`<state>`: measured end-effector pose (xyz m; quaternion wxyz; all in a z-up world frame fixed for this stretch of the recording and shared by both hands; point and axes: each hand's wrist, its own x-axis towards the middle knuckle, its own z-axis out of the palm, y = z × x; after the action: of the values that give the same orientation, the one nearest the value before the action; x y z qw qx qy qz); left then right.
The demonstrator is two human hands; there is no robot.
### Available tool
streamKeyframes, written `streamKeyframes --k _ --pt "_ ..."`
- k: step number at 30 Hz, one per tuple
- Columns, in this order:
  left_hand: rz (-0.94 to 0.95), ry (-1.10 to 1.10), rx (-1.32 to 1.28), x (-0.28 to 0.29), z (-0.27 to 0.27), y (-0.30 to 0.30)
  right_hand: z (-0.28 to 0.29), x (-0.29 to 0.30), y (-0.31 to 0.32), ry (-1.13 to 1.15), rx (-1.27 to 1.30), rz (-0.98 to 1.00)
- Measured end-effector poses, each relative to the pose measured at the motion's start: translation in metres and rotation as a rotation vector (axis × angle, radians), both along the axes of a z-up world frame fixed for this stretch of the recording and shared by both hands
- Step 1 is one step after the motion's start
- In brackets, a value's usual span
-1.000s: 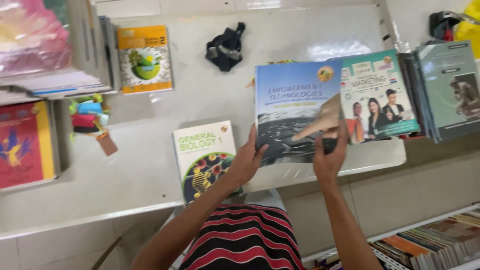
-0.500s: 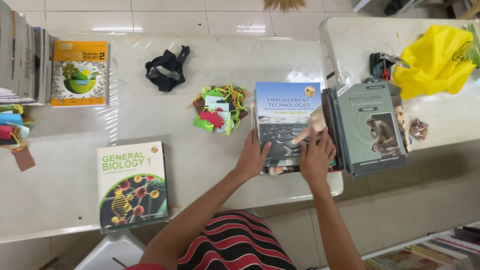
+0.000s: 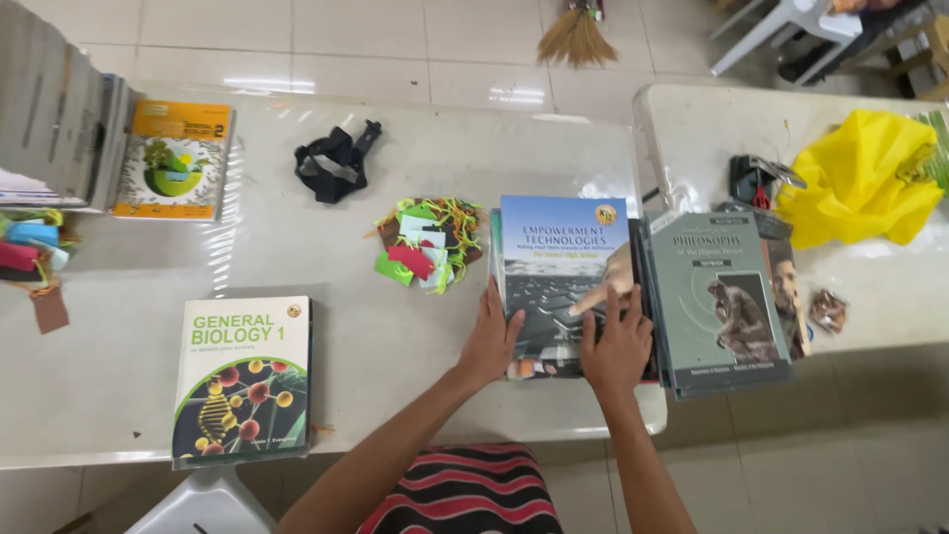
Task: Sort and organize various textbooks on a table in a library setting, placing colored paper slips as markers.
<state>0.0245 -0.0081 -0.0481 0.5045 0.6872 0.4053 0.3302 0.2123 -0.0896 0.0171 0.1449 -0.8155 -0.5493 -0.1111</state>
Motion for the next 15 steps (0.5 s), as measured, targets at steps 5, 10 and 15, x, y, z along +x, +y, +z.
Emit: streamKeyframes --k 5,10,15 --pt "-0.050 0.086 -0.072 -0.014 0.009 0.001 -0.009 0.004 -0.002 0.042 0.038 -0.023" --pt "-0.224 0.265 -0.147 -0.064 0.013 0.002 -0.023 0.006 -0.014 -0.010 0.036 -0.071" --pt "-0.027 0.787 -0.082 -0.173 -0.064 0.034 -0.002 -0.074 -0.001 0.169 0.249 0.016"
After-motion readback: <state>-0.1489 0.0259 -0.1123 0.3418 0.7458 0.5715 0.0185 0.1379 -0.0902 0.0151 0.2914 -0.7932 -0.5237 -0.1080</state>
